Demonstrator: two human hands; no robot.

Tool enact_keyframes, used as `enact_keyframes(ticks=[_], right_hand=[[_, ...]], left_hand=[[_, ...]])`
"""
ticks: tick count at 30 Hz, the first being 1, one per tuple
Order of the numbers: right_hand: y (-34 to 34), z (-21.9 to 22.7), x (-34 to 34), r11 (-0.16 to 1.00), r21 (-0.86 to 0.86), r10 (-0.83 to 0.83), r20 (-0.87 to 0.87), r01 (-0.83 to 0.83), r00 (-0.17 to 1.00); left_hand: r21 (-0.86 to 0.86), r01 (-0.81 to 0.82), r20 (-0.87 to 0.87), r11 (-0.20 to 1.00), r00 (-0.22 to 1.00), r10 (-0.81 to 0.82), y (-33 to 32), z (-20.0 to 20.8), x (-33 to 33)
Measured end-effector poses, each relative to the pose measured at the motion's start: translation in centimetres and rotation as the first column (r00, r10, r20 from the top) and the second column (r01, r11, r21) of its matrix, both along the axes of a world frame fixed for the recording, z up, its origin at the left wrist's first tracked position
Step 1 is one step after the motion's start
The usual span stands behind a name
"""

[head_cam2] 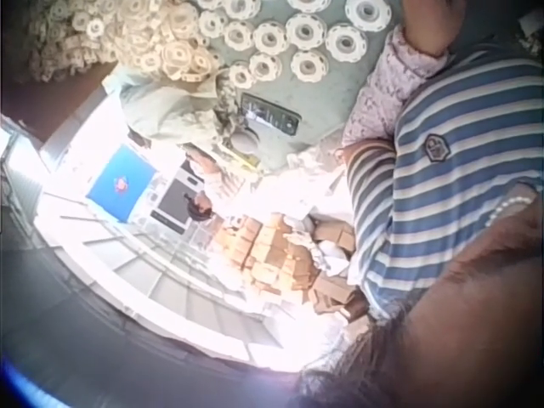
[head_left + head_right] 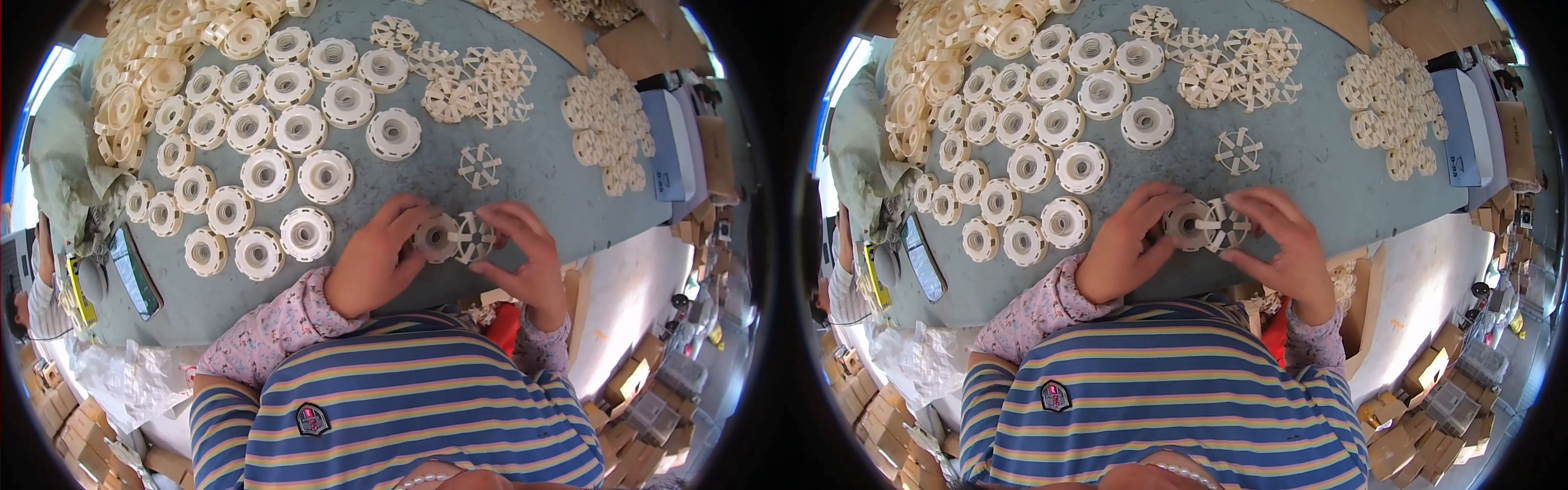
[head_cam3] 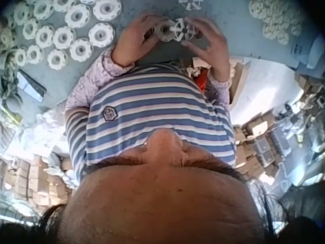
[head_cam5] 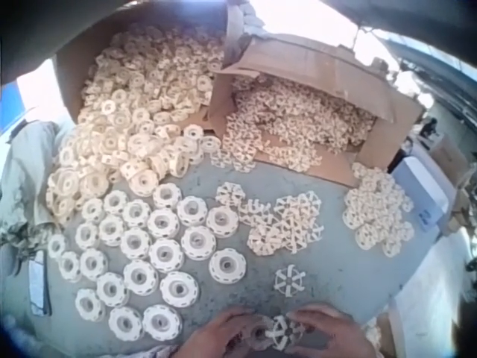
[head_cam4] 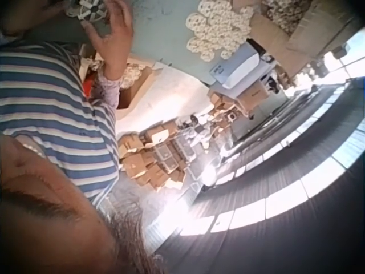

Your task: The person assembles plastic valve or filter components by hand, inserting internal springs and gears into plastic housings.

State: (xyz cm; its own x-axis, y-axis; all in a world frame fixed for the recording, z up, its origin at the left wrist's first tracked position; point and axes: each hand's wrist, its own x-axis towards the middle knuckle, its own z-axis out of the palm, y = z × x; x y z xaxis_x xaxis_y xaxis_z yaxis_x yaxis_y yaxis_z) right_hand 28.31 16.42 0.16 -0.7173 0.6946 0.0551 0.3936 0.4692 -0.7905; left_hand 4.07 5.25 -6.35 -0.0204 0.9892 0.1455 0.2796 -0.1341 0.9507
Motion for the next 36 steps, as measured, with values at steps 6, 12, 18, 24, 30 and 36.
enact_keyframes(ticks=[6,12,18,24,30,36], right_hand=[[-0.4,-1.1,-2.4,0.988,0.024,0.15,0.078,-0.153,0.986],[-0.4,-1.9,-2.7,0.987,0.038,0.154,0.093,-0.158,0.984],[-1.4,-2.6,-1.3,0.987,0.094,0.117,0.139,-0.13,0.983],[5.6,-1.3,5.3,0.774,0.604,-0.336,0.135,0.191,0.932],[5.7,-4.2,-2.9,0.836,0.548,-0.069,0.093,0.007,0.993],[1.8,-4.5,-0.1,0.818,-0.507,-0.355,-0.073,0.272,0.932]], left_hand=[[-0.096,-0.001,0.147,0.995,0.989,0.015,-0.4,1.3,-0.1],[-0.099,-0.023,0.106,0.995,0.994,0.033,0.0,0.8,-0.2],[-0.128,-0.023,0.033,0.991,0.999,0.027,-0.2,1.0,0.4],[0.023,-0.199,-0.326,0.98,0.925,0.196,2.4,2.7,-0.5],[0.045,-0.36,-0.658,0.932,0.691,0.299,5.6,1.9,-0.9],[0.022,-0.167,-0.615,0.986,0.775,0.145,0.2,2.0,-0.3]])
